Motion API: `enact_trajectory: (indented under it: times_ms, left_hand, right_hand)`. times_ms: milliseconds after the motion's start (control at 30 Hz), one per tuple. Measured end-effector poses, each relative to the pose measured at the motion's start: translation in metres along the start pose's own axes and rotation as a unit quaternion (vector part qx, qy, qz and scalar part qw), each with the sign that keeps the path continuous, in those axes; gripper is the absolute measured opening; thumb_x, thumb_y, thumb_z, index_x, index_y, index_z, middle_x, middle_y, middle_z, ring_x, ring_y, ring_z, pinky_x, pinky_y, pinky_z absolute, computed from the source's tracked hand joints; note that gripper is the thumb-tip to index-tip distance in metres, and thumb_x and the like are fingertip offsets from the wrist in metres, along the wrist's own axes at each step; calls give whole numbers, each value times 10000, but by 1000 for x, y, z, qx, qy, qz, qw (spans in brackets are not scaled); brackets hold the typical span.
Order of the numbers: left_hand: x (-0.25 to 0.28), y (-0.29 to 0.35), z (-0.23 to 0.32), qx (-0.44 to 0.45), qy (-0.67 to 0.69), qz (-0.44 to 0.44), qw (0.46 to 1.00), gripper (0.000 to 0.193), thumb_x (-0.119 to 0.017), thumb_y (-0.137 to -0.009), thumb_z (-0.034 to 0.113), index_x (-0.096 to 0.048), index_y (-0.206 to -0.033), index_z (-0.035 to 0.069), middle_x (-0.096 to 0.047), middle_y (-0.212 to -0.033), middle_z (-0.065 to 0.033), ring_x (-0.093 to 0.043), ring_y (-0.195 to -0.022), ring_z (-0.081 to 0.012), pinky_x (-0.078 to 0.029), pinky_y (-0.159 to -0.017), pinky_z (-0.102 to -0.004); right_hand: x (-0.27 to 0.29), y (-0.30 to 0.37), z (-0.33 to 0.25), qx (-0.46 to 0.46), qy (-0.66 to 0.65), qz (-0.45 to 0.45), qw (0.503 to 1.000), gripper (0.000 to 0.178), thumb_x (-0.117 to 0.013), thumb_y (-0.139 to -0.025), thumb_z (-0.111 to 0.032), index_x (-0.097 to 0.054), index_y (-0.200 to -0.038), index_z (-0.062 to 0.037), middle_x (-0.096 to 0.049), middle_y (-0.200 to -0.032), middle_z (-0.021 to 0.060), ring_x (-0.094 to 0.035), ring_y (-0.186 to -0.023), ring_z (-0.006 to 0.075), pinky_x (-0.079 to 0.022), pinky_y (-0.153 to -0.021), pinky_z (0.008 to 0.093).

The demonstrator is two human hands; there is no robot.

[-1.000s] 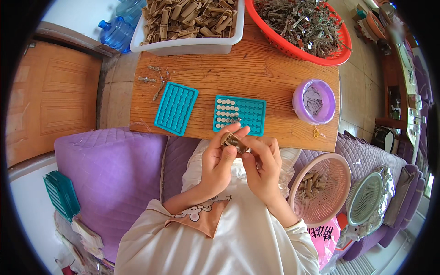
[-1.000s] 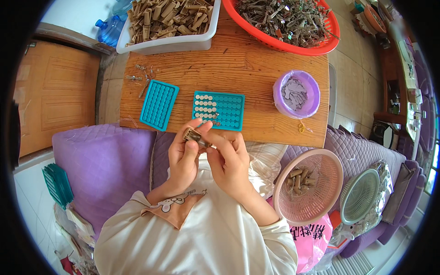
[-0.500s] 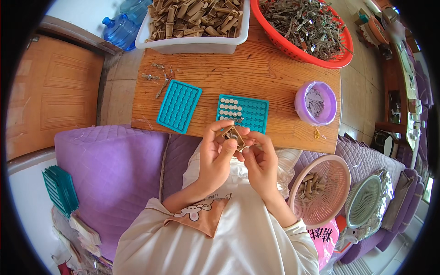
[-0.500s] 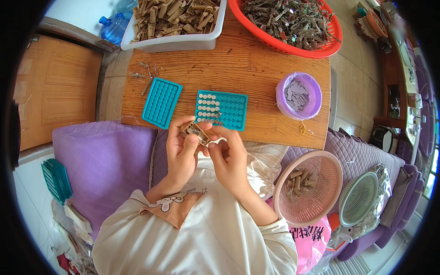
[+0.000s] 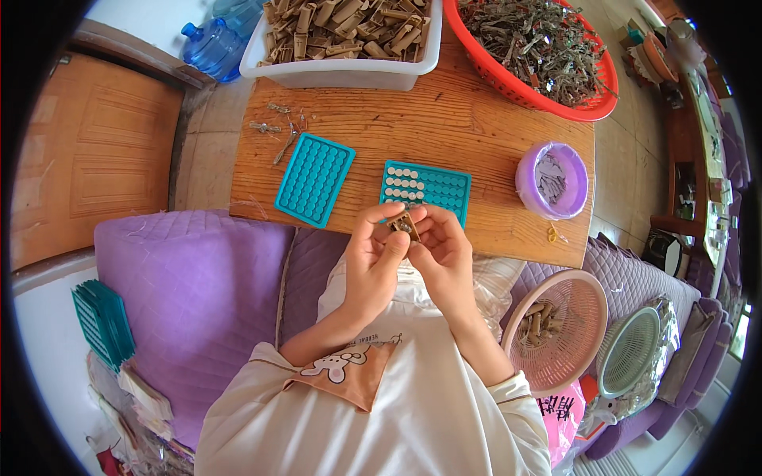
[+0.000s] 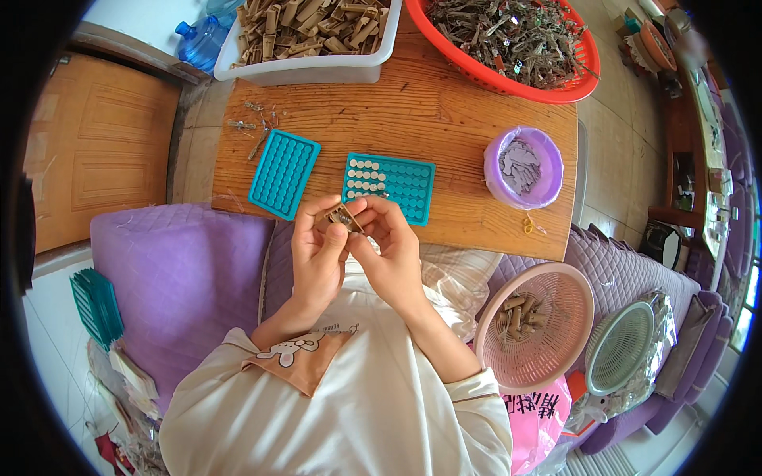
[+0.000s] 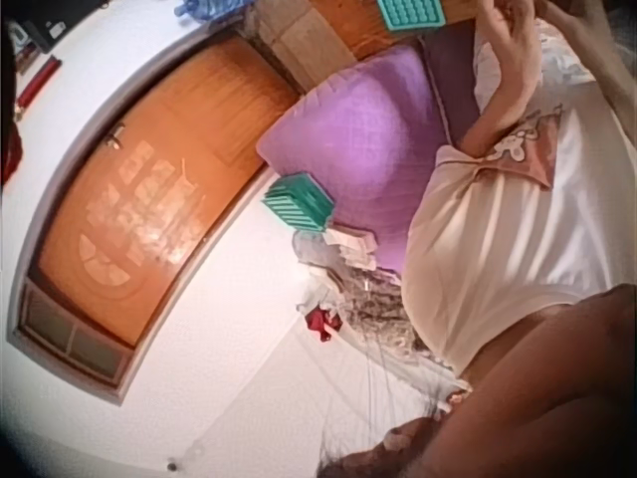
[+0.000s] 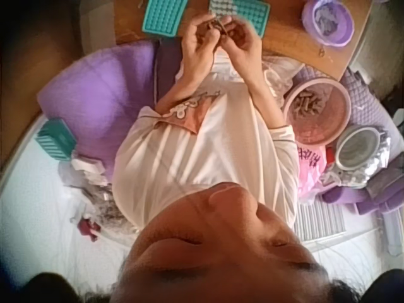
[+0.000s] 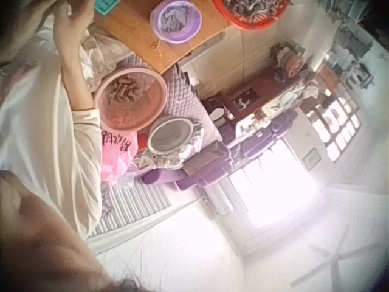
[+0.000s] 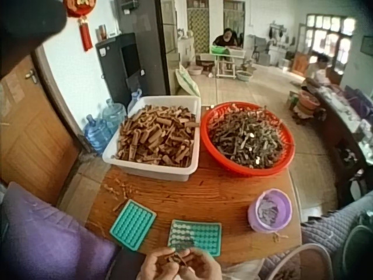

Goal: The person assembles small electronic components and metal parts by hand, placing them into a plastic tray.

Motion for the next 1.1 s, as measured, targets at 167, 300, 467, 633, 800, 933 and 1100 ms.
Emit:
enact_trajectory:
  times_ms: [167,300,467,633,800,933,1100]
  left_hand:
    - [7,8,-7,-13,-109,1,994,226,-449,-846,44,-412,-1069,27,-533,-1037,-129,-522,-897,-108,-423,-786,-234]
    - [28,10,-24,53,-87,22,995,228,-428,-865,103,-399,-1081,37,-532,-1013,-121,-531,-895,-147,-454,-765,-259]
    - [58,2,-22,95,7,89,991,276,-459,-857,193,-395,-1090,59,-538,-1008,-137,-550,-929,-220,-492,-746,-296]
    - [62,-4,-18,129,-20,76,988,340,-506,-833,198,-402,-1115,39,-554,-969,-132,-573,-878,-221,-494,-735,-295]
    - [59,-3,-20,146,-27,51,988,409,-557,-802,204,-415,-1136,16,-561,-944,-128,-580,-858,-216,-497,-726,-290]
    - [57,-5,-26,164,-4,35,986,390,-567,-794,180,-440,-1115,-2,-567,-922,-122,-587,-835,-210,-504,-710,-279]
    - [60,-4,-29,182,3,37,983,385,-569,-791,171,-442,-1109,-5,-571,-909,-120,-591,-824,-206,-508,-700,-275]
  right_hand:
    - [4,-10,21,-18,37,-6,999,275,-519,-714,60,-487,-984,18,-551,-887,80,-535,-845,129,-445,-762,269]
    - [-5,-18,30,-76,200,-111,971,256,-568,-717,14,-518,-968,-2,-584,-858,90,-556,-807,133,-456,-712,273]
    - [14,-54,10,46,283,-89,954,288,-592,-726,-37,-517,-1004,-15,-583,-843,76,-553,-789,144,-461,-662,266]
    - [25,-62,-7,215,566,62,793,218,-579,-717,-59,-549,-933,-67,-587,-800,82,-551,-725,235,-458,-591,315]
    - [18,-61,-7,234,578,38,781,200,-571,-716,-54,-542,-912,-72,-579,-754,62,-540,-706,235,-453,-574,328]
    - [16,-68,-3,207,583,28,785,204,-572,-714,-58,-529,-913,-64,-574,-742,61,-539,-710,234,-453,-571,327]
    - [9,-63,-7,230,566,21,792,219,-577,-705,-48,-521,-917,-62,-568,-733,65,-541,-717,237,-450,-564,334]
Point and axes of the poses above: each hand's wrist, its own y-axis away from the middle knuckle, its own x-axis out of the back of the hand, z = x × y, the point moved 10 cm from there along -y, towards the middle knuckle
